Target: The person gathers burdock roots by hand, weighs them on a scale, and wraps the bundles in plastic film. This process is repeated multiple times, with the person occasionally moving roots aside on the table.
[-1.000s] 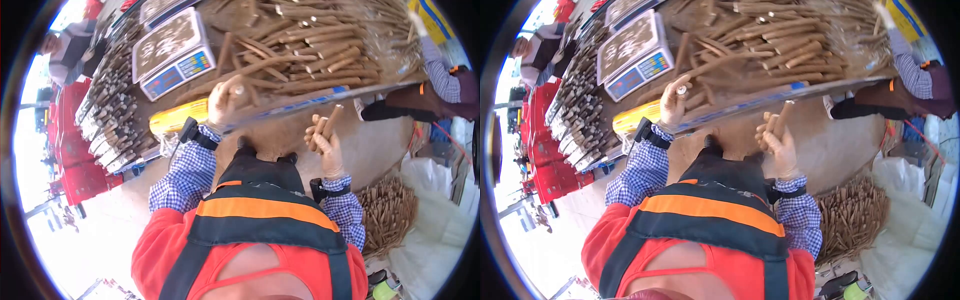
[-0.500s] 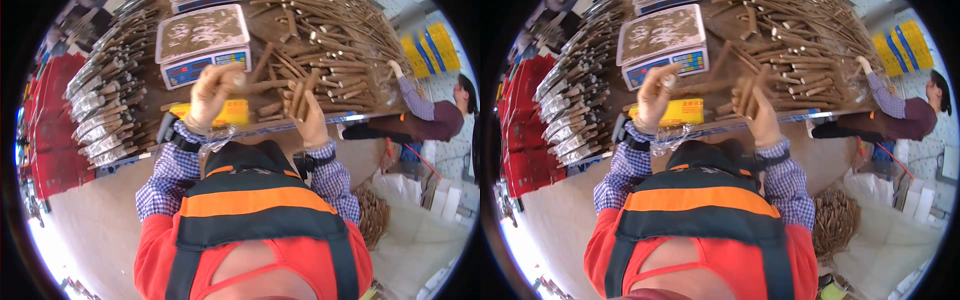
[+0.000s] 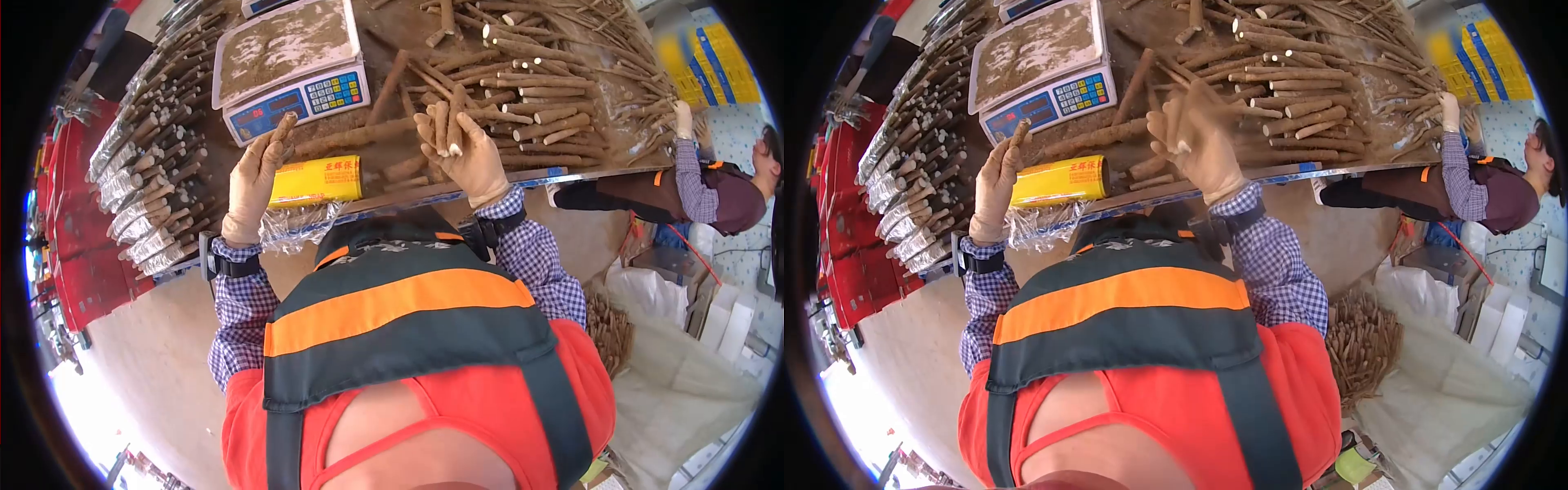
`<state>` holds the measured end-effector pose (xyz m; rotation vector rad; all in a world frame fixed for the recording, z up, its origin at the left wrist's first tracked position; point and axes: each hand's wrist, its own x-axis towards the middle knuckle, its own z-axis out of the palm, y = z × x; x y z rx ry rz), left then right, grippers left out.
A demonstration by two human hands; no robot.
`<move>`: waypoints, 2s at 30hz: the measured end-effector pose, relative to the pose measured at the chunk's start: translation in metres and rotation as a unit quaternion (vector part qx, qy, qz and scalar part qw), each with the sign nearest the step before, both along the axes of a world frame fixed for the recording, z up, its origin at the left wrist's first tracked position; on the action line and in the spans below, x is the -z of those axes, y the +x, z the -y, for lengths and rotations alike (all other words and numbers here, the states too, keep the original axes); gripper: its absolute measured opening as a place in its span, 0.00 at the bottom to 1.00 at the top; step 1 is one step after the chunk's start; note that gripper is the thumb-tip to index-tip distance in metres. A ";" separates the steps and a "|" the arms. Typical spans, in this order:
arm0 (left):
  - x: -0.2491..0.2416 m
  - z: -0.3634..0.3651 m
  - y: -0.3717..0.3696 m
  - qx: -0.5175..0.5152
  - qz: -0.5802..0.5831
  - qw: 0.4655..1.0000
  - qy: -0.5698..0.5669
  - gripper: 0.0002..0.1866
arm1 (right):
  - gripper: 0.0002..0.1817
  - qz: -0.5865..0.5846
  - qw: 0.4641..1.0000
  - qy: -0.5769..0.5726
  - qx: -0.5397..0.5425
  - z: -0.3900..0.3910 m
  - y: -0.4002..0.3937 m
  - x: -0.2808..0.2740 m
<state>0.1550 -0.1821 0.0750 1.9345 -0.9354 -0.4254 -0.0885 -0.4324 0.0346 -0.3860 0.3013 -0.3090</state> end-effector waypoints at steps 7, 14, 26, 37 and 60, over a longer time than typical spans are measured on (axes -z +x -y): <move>0.021 0.005 -0.006 -0.038 -0.011 0.999 0.008 0.14 | 0.21 -0.017 0.988 0.116 0.100 0.040 -0.024 -0.003; 0.005 0.021 -0.016 0.020 -0.015 0.993 0.119 0.20 | 0.21 -0.147 0.872 -0.290 0.367 0.271 -0.165 0.056; 0.000 0.036 -0.017 0.010 -0.021 0.994 0.109 0.15 | 0.15 -0.376 0.734 -0.529 0.202 0.147 -0.051 -0.064; -0.051 0.090 -0.012 0.248 -0.343 0.898 0.123 0.21 | 0.21 -0.022 0.734 -0.667 -0.126 0.028 0.084 -0.084; -0.086 0.214 -0.045 0.442 -0.223 0.869 0.004 0.17 | 0.22 0.034 0.898 0.036 0.438 0.424 -0.179 -0.041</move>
